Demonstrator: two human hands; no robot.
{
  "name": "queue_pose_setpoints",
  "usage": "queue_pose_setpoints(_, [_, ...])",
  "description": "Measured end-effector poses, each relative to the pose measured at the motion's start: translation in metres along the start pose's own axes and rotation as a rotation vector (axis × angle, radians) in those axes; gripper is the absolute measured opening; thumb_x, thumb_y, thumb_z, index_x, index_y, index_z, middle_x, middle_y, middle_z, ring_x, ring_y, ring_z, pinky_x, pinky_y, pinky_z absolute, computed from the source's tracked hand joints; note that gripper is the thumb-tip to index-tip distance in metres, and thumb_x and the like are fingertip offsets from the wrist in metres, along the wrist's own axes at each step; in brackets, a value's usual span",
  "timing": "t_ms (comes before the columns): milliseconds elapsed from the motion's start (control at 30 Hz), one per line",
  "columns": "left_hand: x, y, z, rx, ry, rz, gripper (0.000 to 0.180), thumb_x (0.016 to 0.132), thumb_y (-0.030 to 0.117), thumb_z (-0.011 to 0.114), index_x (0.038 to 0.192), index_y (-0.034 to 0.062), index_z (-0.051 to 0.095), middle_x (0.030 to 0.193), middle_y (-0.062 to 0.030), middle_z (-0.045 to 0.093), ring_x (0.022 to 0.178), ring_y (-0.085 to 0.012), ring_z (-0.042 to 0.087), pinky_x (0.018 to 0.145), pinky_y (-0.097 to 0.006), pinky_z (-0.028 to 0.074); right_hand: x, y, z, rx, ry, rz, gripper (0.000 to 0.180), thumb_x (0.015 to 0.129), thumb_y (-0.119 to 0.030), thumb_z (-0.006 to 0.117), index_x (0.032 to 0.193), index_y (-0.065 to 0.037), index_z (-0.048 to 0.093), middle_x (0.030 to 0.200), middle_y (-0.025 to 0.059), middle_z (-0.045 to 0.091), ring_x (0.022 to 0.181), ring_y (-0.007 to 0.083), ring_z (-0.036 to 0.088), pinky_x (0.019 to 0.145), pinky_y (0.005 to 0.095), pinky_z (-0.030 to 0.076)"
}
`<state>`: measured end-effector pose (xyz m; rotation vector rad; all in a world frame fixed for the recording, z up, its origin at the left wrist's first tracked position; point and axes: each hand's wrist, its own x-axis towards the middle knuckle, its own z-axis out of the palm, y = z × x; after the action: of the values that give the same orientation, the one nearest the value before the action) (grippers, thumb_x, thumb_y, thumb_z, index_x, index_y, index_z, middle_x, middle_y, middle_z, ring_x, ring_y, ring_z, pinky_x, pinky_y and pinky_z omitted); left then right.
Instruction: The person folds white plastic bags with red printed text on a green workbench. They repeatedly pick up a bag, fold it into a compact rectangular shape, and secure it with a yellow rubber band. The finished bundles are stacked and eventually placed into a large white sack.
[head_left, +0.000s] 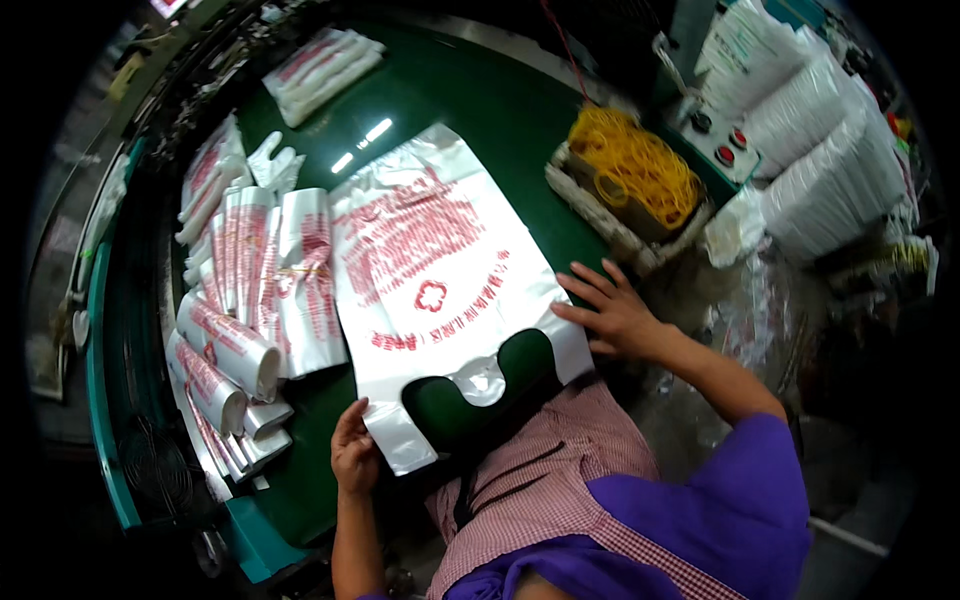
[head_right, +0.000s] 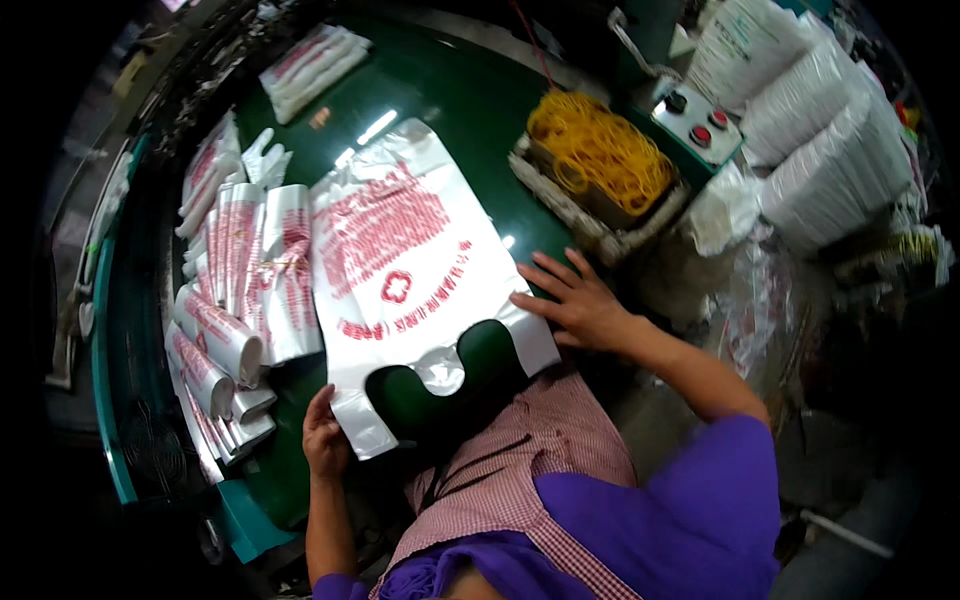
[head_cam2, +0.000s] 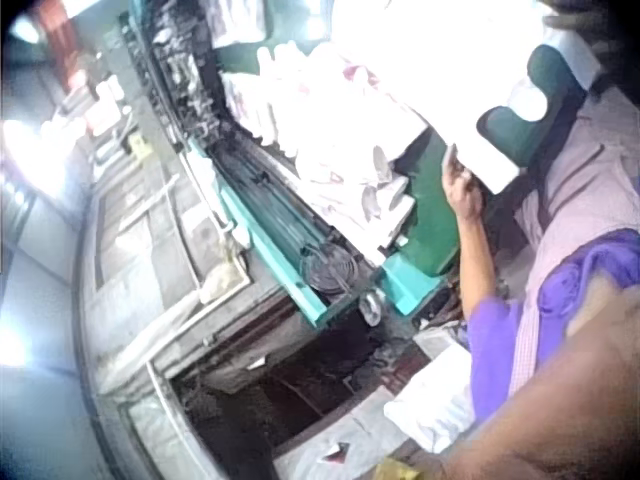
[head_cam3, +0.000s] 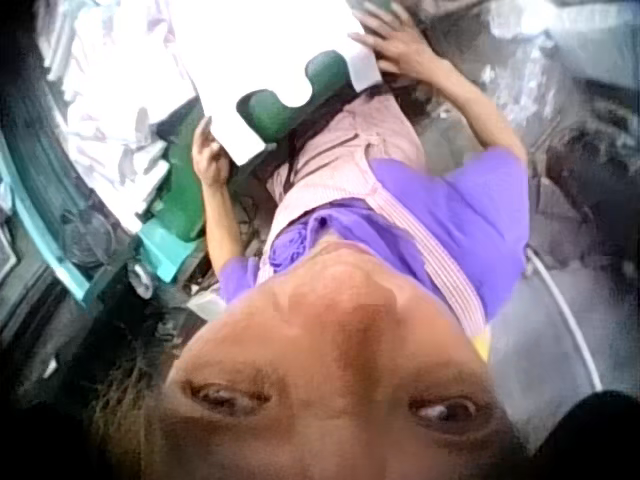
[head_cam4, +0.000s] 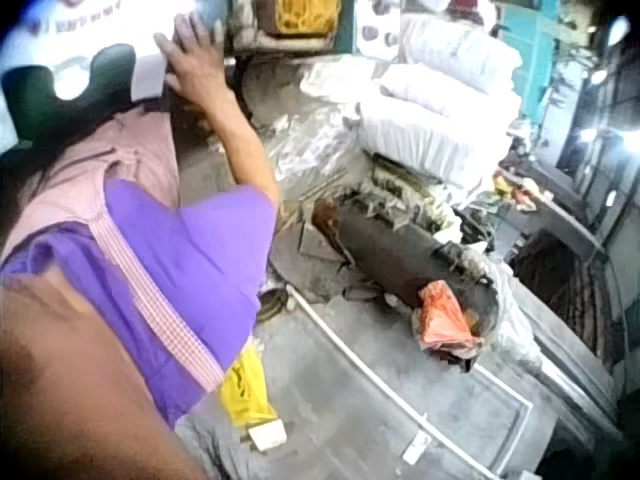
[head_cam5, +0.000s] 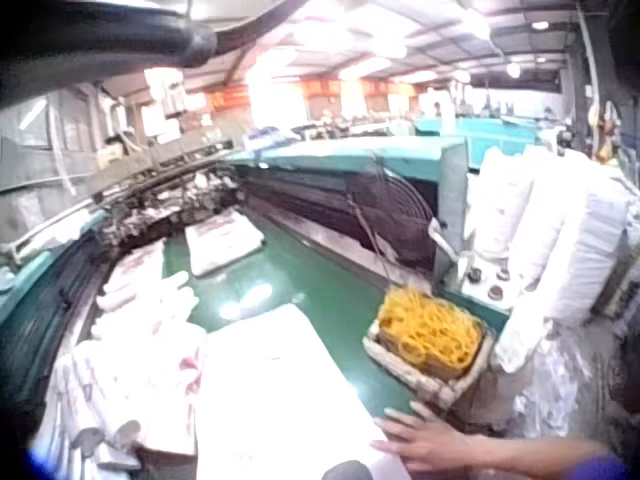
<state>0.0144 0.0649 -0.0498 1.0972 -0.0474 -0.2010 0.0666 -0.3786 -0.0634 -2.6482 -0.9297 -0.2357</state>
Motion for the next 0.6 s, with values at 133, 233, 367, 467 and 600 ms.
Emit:
queue_pose_setpoints(133, [0.018,0.015,0.008,1.282,-0.171,0.292,0.051,0.068,-0.001,0.07,0.117,0.0066,0.062,0.112,-0.0126,0.055,0.106,-0.0281,0.054,0.09,-0.036,0.044,-0.004,0.0,-0.008,0.036,0.083,-0.109,0.045,0.076,-0.012,0.067,0.119,-0.021,0.059,0.137,0.0095,0.046,0.132,0.0309,0.038,0.107,0.051,0.029])
queue_pose_setpoints(233, [0.041,0.035,0.038,1.554,-0.211,0.658,0.038,0.063,0.0,0.071,0.1,0.0066,0.067,0.109,-0.0118,0.058,0.101,-0.0299,0.055,0.088,-0.039,0.043,0.002,-0.008,-0.021,0.112,0.076,-0.176,0.029,0.077,-0.007,0.064,0.105,-0.015,0.063,0.124,0.0076,0.056,0.126,0.0287,0.047,0.104,0.0492,0.033])
queue_pose_setpoints(367, [0.062,0.026,0.032,1.337,-0.296,0.255,0.015,0.08,0.01,0.066,0.093,0.0031,0.063,0.08,-0.0163,0.064,0.074,-0.0336,0.063,0.067,-0.04,0.05,0.037,-0.017,-0.032,0.585,-0.04,-0.224,0.018,0.084,-0.006,0.062,0.101,-0.008,0.059,0.099,0.0118,0.061,0.1,0.0298,0.06,0.094,0.0418,0.042])
queue_pose_setpoints(467, [0.104,0.007,0.057,1.364,-0.238,0.191,0.024,0.086,0.025,0.064,0.094,0.003,0.063,0.068,-0.0158,0.062,0.066,-0.0351,0.062,0.063,-0.041,0.049,0.091,-0.031,-0.025,0.743,-0.13,0.071,0.017,0.091,-0.016,0.056,0.101,-0.002,0.058,0.084,0.0164,0.061,0.079,0.0305,0.062,0.071,0.0355,0.048])
queue_pose_setpoints(600, [0.126,-0.017,0.084,1.557,-0.157,0.333,0.028,0.078,0.02,0.07,0.101,0.0059,0.062,0.081,-0.013,0.065,0.073,-0.0314,0.063,0.066,-0.041,0.05,0.133,-0.043,0.008,0.412,-0.103,0.188,0.037,0.086,-0.035,0.062,0.112,-0.009,0.058,0.093,0.0183,0.066,0.086,0.0363,0.064,0.074,0.0453,0.049])
